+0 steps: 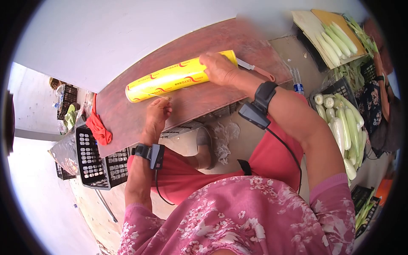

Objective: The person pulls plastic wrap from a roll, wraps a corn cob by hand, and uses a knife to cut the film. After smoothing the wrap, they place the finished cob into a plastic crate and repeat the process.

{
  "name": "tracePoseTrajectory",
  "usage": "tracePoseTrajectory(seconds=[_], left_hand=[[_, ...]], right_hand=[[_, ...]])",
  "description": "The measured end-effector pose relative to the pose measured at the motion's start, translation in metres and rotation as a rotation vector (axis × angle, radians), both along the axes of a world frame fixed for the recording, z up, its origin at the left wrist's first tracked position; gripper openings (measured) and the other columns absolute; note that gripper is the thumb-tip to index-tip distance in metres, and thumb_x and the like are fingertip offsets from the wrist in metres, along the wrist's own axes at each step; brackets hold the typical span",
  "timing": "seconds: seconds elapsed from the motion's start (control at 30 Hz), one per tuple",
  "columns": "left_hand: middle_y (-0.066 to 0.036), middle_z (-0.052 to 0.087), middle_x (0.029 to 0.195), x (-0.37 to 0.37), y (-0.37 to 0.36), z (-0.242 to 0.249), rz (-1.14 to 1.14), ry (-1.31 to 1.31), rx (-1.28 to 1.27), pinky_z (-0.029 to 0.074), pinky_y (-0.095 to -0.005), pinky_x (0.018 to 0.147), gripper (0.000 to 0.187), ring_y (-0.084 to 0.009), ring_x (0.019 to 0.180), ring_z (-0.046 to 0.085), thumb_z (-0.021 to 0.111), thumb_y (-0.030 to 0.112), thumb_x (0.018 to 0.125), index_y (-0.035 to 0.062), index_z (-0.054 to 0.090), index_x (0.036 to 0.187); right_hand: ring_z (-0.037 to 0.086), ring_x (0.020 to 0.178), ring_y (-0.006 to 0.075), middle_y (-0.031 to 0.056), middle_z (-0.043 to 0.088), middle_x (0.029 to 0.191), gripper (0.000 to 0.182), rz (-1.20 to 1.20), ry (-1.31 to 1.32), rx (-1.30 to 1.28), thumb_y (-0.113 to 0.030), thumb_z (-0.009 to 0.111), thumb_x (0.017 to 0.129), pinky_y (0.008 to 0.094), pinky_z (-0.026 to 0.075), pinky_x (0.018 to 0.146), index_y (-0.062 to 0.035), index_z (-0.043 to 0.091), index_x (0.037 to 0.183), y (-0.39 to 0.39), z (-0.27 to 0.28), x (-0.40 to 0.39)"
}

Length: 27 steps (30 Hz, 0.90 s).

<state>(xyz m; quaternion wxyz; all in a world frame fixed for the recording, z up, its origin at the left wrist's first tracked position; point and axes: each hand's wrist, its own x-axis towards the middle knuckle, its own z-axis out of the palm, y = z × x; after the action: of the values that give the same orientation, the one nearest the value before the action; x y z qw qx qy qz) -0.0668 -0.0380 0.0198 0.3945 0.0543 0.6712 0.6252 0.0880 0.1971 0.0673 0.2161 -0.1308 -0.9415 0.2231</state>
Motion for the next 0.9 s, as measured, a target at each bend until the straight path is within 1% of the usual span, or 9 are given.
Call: tracePoseTrajectory(seconds=[0.03,0.13,0.23,0.37,0.4,0.5,0.6,0.83,0.9], left_hand=[[-0.002,0.062,0.071,0.002,0.001,0.001,-0.008,0.004,-0.005,0.041,-0.0220,0.047,0.010,-0.0094,0.054,0.056,0.066,0.016,0.089,0.0063,0.066,0.088],[-0.002,0.062,0.071,0.002,0.002,0.001,-0.009,-0.025,0.002,0.041,-0.0216,0.047,0.009,-0.0092,0.054,0.056,0.065,0.015,0.090,0.0062,0.066,0.087],[-0.001,0.061,0.071,0.001,0.005,0.005,0.014,-0.039,0.051,0.041,-0.0209,0.046,0.010,-0.0090,0.054,0.055,0.064,0.015,0.090,0.0055,0.066,0.087],[-0.001,0.061,0.070,0.000,0.011,0.010,0.034,-0.093,0.119,0.040,-0.0204,0.045,0.009,-0.0087,0.053,0.054,0.063,0.013,0.089,0.0046,0.066,0.087],[-0.001,0.060,0.070,-0.001,0.012,0.010,0.032,-0.097,0.131,0.039,-0.0204,0.045,0.008,-0.0086,0.053,0.054,0.063,0.012,0.088,0.0044,0.066,0.088],[0.000,0.060,0.068,-0.007,0.011,0.004,0.004,-0.097,0.173,0.039,-0.0206,0.045,0.007,-0.0081,0.053,0.052,0.063,0.010,0.087,0.0038,0.067,0.085],[-0.001,0.060,0.069,-0.009,0.006,0.000,-0.020,-0.048,0.168,0.038,-0.0205,0.045,0.008,-0.0074,0.052,0.050,0.064,0.009,0.086,0.0029,0.068,0.083],[0.002,0.059,0.068,-0.006,-0.009,0.004,-0.046,0.047,0.068,0.036,-0.0196,0.046,0.010,-0.0067,0.053,0.049,0.066,0.014,0.087,0.0044,0.070,0.088],[0.000,0.064,0.074,-0.006,-0.011,0.007,-0.051,0.081,0.047,0.040,-0.0204,0.050,0.012,-0.0066,0.058,0.051,0.066,0.011,0.086,0.0013,0.071,0.091]], right_hand=[[0.059,0.094,0.0376,0.0165,0.061,0.093,0.017,0.063,-0.028,-0.012,-0.001,0.064,0.078,0.0434,0.047,0.079,-0.0025,0.055,0.093,-0.008,-0.001,-0.004],[0.059,0.091,0.0365,0.0152,0.061,0.087,0.016,0.074,-0.072,-0.058,-0.001,0.064,0.078,0.0424,0.048,0.078,-0.0024,0.055,0.091,-0.030,-0.002,-0.013],[0.058,0.093,0.0386,0.0185,0.060,0.094,0.010,0.331,-0.013,-0.162,-0.003,0.063,0.078,0.0453,0.047,0.079,-0.0022,0.058,0.087,-0.048,-0.002,-0.021],[0.057,0.096,0.0371,0.0158,0.059,0.096,0.026,0.438,-0.044,-0.221,-0.005,0.068,0.076,0.0441,0.046,0.083,-0.0057,0.055,0.098,-0.077,-0.010,-0.041],[0.057,0.100,0.0363,0.0145,0.058,0.100,0.032,0.466,-0.038,-0.195,-0.005,0.069,0.075,0.0439,0.045,0.085,-0.0065,0.053,0.103,-0.081,-0.011,-0.046],[0.056,0.101,0.0360,0.0145,0.057,0.103,0.032,0.311,-0.027,-0.142,-0.005,0.069,0.075,0.0441,0.046,0.083,-0.0063,0.053,0.102,-0.093,-0.020,-0.063],[0.056,0.098,0.0361,0.0140,0.056,0.099,0.030,0.196,-0.027,-0.079,-0.002,0.070,0.073,0.0445,0.046,0.081,-0.0064,0.052,0.096,-0.100,-0.029,-0.076],[0.058,0.092,0.0366,0.0125,0.056,0.093,0.018,0.309,-0.084,-0.018,-0.005,0.066,0.075,0.0464,0.047,0.075,-0.0074,0.054,0.089,-0.103,-0.042,-0.082],[0.059,0.089,0.0381,0.0144,0.057,0.093,0.012,0.348,-0.047,0.005,-0.005,0.063,0.077,0.0470,0.047,0.072,-0.0066,0.056,0.086,-0.101,-0.046,-0.085]])
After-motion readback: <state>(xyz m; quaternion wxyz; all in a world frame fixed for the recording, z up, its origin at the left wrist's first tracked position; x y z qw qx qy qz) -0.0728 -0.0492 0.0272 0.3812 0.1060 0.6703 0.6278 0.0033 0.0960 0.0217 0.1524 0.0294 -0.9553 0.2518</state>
